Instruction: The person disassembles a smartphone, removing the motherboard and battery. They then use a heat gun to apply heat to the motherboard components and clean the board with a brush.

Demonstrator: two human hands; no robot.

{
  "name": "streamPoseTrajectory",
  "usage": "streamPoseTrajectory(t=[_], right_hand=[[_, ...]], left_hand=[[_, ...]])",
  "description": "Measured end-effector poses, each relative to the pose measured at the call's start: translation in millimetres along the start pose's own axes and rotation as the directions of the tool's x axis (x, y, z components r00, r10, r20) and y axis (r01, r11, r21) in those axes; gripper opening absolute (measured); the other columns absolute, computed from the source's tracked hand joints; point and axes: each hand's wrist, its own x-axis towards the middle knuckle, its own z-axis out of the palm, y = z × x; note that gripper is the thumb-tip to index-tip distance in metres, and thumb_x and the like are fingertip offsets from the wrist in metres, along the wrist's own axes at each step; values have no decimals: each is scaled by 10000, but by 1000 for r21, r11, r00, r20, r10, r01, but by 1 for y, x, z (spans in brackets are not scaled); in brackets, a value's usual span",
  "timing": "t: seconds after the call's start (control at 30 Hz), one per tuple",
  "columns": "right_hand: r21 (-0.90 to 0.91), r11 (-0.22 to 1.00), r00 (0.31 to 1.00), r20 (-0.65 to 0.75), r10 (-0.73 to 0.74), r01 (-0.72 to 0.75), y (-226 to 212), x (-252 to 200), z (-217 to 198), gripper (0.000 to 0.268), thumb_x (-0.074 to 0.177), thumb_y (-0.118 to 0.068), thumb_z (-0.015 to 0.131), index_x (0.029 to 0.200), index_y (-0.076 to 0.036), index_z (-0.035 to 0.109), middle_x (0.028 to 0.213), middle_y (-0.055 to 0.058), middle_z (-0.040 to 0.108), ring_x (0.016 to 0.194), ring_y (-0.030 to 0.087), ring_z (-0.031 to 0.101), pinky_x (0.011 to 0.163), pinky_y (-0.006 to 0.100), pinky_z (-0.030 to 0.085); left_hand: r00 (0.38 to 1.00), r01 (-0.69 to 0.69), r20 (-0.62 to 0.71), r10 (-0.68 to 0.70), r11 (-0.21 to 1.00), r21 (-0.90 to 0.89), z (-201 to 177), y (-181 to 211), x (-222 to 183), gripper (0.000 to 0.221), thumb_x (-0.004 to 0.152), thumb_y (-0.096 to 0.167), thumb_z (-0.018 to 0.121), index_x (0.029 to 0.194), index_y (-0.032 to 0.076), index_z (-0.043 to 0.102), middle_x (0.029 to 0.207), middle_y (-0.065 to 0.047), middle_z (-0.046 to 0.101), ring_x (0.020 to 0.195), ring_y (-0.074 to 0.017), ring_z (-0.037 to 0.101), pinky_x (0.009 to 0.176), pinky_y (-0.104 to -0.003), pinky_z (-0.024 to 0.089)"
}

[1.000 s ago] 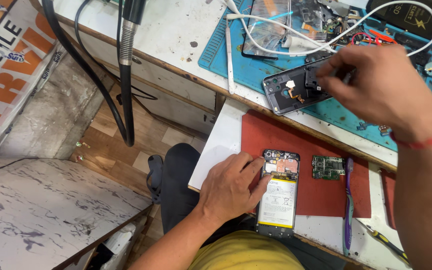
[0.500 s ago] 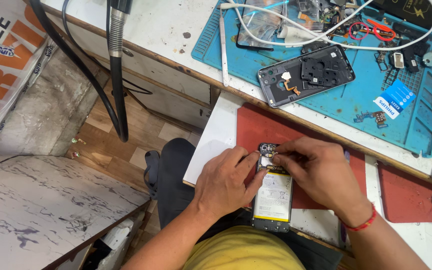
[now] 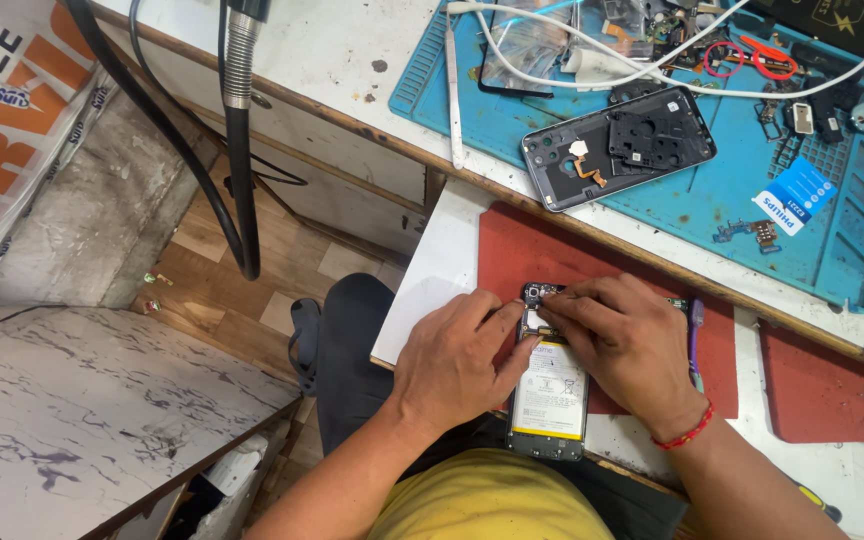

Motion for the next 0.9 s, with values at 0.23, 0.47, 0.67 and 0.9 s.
streamPoseTrajectory(t=[0.23, 0.47, 0.67, 0.9], right_hand=[[66, 996, 998, 27, 58, -60, -4, -4, -7, 199, 773, -162, 840, 955, -101, 789, 947, 51, 743, 826, 211, 711, 695, 329, 574], [167, 965, 978, 93, 188, -202, -2, -7, -15, 128, 850, -102, 757, 975, -99, 785, 952, 37, 745, 838, 200, 727, 696, 319, 582], [-6, 993, 988, 103, 115, -115, -5, 1, -7, 213, 834, -179, 767, 1039, -132, 795, 975, 53, 711, 862, 266, 696, 687, 393, 563], [25, 976, 967, 139, 212, -217, -9, 4, -4, 124, 846, -175, 761, 958, -122, 767, 978, 39, 715, 783, 267, 706, 623, 391, 554]], left_hand=[[1000, -3, -2, 3, 1000, -9, 0, -1, -1, 331, 890, 249, 777, 1119, 16, 723, 916, -55, 591, 828, -216, 636, 681, -353, 528], [1000, -2, -5, 2, 1000, -13, 1, -2, -1, 333, 899, 251, 776, 1124, 12, 723, 924, -52, 591, 825, -210, 635, 680, -346, 528], [1000, 6, -2, -6, 1000, 6, 1, 0, 0, 346, 889, 253, 783, 1132, 14, 726, 914, -51, 589, 819, -209, 634, 672, -347, 526], [1000, -6, -25, 6, 1000, -4, 0, 1, 0, 335, 883, 248, 789, 1117, 19, 723, 928, -53, 602, 850, -219, 647, 693, -353, 534]])
